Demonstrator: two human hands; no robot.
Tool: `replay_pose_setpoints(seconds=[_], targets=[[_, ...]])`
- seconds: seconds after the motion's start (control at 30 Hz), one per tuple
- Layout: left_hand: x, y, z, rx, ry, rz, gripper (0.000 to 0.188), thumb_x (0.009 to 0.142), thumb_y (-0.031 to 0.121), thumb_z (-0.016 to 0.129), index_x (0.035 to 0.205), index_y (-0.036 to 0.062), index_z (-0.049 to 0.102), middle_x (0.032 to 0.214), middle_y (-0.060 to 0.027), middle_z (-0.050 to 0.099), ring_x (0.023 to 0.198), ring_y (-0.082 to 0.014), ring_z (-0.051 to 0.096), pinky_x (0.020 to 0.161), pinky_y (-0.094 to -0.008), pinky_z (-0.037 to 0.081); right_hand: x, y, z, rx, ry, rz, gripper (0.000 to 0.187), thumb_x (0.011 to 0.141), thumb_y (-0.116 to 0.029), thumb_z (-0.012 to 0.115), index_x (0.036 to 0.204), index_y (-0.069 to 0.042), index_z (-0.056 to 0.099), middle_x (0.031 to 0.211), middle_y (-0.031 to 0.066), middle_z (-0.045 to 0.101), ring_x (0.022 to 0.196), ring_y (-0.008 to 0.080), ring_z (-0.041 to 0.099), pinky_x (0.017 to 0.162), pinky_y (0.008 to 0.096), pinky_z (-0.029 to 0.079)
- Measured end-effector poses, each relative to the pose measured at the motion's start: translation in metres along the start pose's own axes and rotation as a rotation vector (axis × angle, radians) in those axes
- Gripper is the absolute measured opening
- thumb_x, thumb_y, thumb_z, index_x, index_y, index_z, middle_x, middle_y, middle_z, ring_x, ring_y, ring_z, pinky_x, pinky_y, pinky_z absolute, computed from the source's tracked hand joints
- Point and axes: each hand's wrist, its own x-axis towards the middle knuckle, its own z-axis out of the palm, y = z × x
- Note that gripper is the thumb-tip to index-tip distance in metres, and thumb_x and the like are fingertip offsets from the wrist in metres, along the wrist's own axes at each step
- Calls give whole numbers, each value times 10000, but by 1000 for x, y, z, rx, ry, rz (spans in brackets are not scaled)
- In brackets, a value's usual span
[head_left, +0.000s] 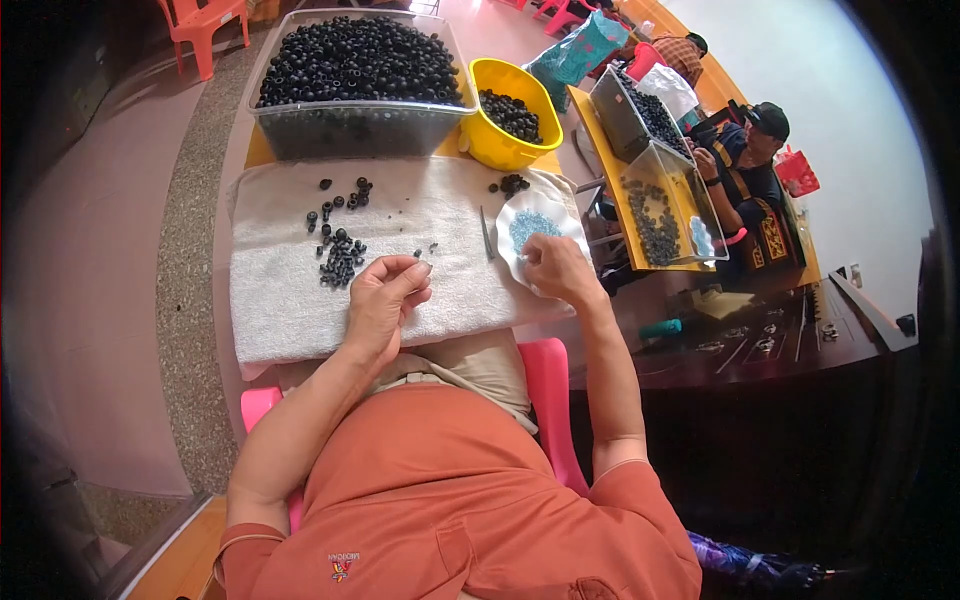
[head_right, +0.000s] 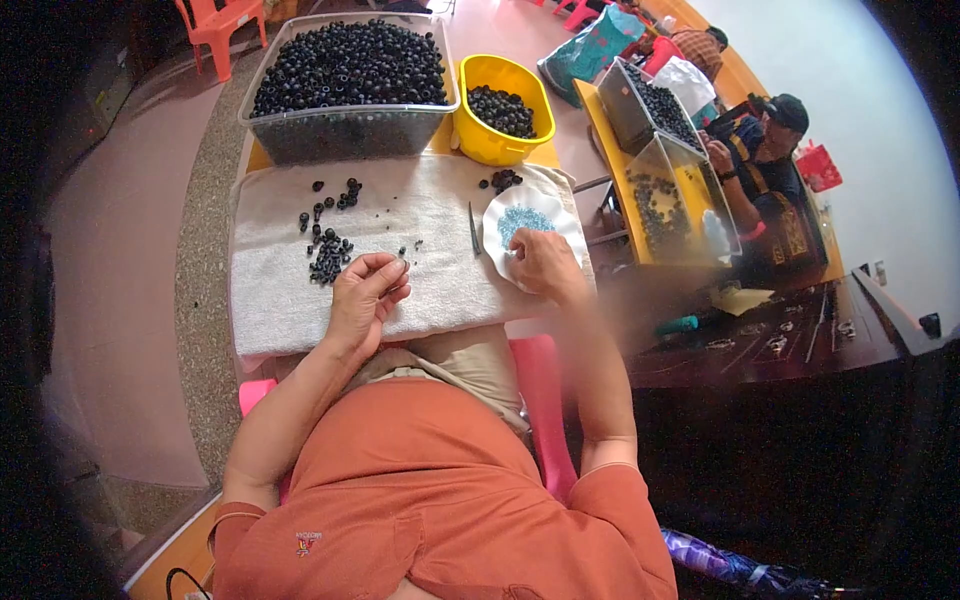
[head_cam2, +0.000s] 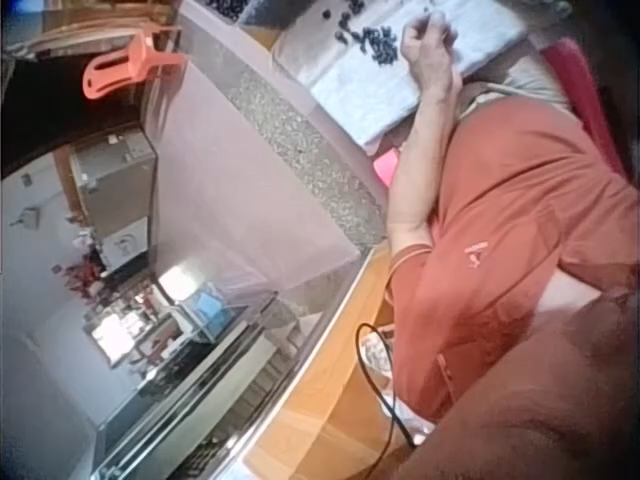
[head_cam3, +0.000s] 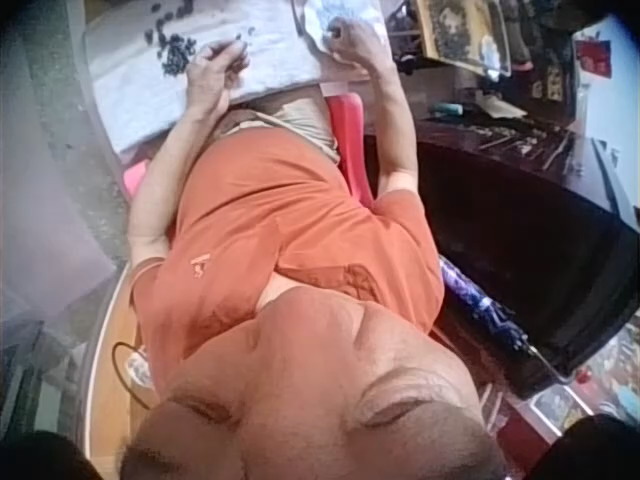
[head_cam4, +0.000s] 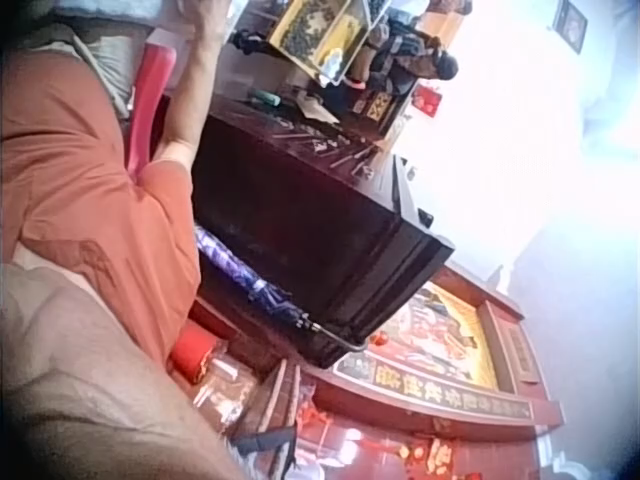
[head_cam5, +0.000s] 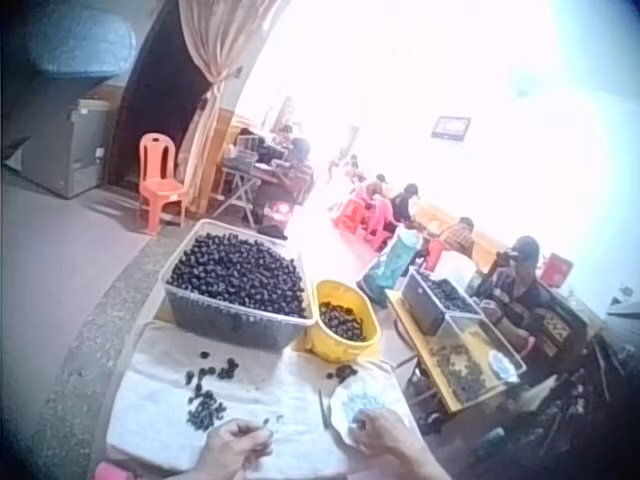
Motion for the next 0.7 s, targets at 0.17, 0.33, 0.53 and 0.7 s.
replay_pose_setpoints(seconds=[0.17,0.33,0.53,0.7], targets=[[0,1,0,6,-1,-1,106,885,91,694,957,76,619,889,-30,675,790,-108,641,727,-255,557,-1,1,0,21,1,-12,214,698,-107,663,874,16,664,751,182,663,720,338,665,681,381,524],[0,0,0,13,-2,-1,111,884,91,696,963,71,621,887,-32,674,790,-107,642,726,-250,556,-4,5,4,3,51,-34,201,681,-103,676,843,14,655,741,177,657,710,337,661,661,381,517],[-1,-1,1,28,-4,10,96,886,90,694,952,68,628,877,-30,669,782,-104,636,723,-248,554,-6,12,8,-8,110,-90,172,669,-95,682,803,5,641,735,169,654,705,333,657,656,376,515],[-1,-1,1,27,-8,11,94,886,89,693,949,65,628,871,-27,667,778,-103,634,720,-249,553,-9,12,13,-48,188,-143,134,661,-81,677,723,-14,579,680,154,613,656,333,626,616,398,494]])
